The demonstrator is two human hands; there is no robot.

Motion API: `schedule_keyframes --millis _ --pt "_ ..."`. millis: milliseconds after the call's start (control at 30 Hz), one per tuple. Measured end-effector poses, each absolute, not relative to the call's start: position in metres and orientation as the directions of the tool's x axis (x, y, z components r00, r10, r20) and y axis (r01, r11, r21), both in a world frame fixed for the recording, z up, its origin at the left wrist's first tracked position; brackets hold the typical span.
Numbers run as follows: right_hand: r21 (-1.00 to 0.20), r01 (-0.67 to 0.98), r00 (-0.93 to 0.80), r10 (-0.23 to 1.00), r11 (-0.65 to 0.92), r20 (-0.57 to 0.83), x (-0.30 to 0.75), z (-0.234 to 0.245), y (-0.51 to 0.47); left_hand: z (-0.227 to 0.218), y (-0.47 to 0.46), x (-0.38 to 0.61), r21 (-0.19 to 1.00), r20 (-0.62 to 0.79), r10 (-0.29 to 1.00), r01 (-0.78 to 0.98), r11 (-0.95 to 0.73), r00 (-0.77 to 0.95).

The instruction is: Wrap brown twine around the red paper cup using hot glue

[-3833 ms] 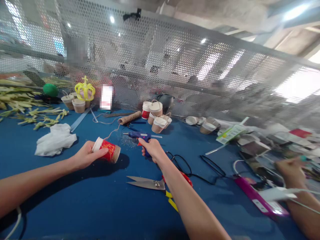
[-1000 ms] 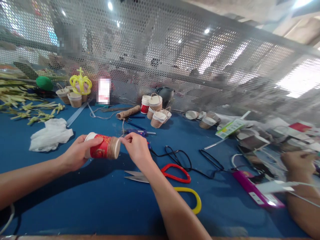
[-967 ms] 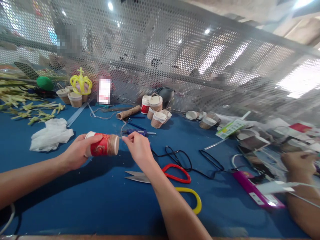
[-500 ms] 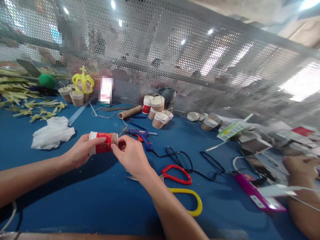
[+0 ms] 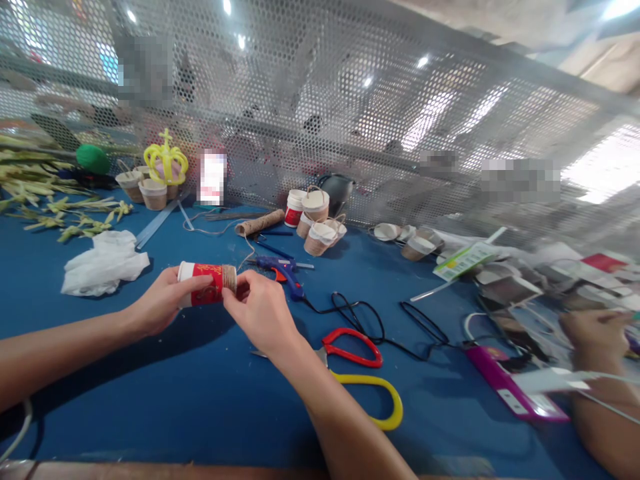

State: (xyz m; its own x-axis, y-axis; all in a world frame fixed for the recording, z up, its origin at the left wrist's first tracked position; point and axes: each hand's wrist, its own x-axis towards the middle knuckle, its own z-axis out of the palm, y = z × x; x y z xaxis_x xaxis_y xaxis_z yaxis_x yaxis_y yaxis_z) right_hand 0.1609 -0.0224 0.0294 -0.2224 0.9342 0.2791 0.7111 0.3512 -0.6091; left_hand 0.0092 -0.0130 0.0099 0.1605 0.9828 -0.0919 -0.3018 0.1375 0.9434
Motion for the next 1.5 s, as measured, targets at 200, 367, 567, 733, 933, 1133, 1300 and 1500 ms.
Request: schedule_keyframes --millis 200,367,567,733,933,1133,1300,1500 --pt "-0.604 0.719 -0.204 0.935 0.344 0.29 0.159 0.03 -0.023 0.011 -0.014 0.01 0.944 -0.075 0.98 -0.304 0.13 0.185" --pt "-0.608 0.715 -0.195 0.934 0.344 0.299 0.158 0.029 -0.023 0.011 -0.014 0.009 0.943 -0.079 0.981 -0.306 0.13 0.176" --pt "-0.628 0.694 -0.193 0.931 0.352 0.31 0.158 0.028 -0.024 0.01 -0.013 0.008 0.945 -0.076 0.983 -0.302 0.123 0.165" --pt "-0.633 0.694 -0.186 0.934 0.345 0.305 0.158 0.027 -0.023 0.01 -0.014 0.009 0.95 -0.062 0.985 -0.294 0.109 0.164" --pt "-0.629 0.699 -0.18 0.935 0.34 0.305 0.157 0.027 -0.023 0.01 -0.014 0.009 0.949 -0.06 0.985 -0.296 0.107 0.163" --pt "-0.629 0.707 -0.17 0.941 0.324 0.293 0.158 0.027 -0.023 0.012 -0.015 0.01 0.937 -0.105 0.982 -0.314 0.151 0.159" --pt "-0.682 0.646 -0.217 0.939 0.342 0.265 0.161 0.03 -0.023 0.019 -0.014 0.01 0.905 -0.225 0.962 -0.334 0.265 0.154" --pt "-0.672 0.661 -0.222 0.943 0.333 0.248 0.158 0.031 -0.025 0.02 -0.011 0.008 0.88 -0.289 0.945 -0.347 0.325 0.153"
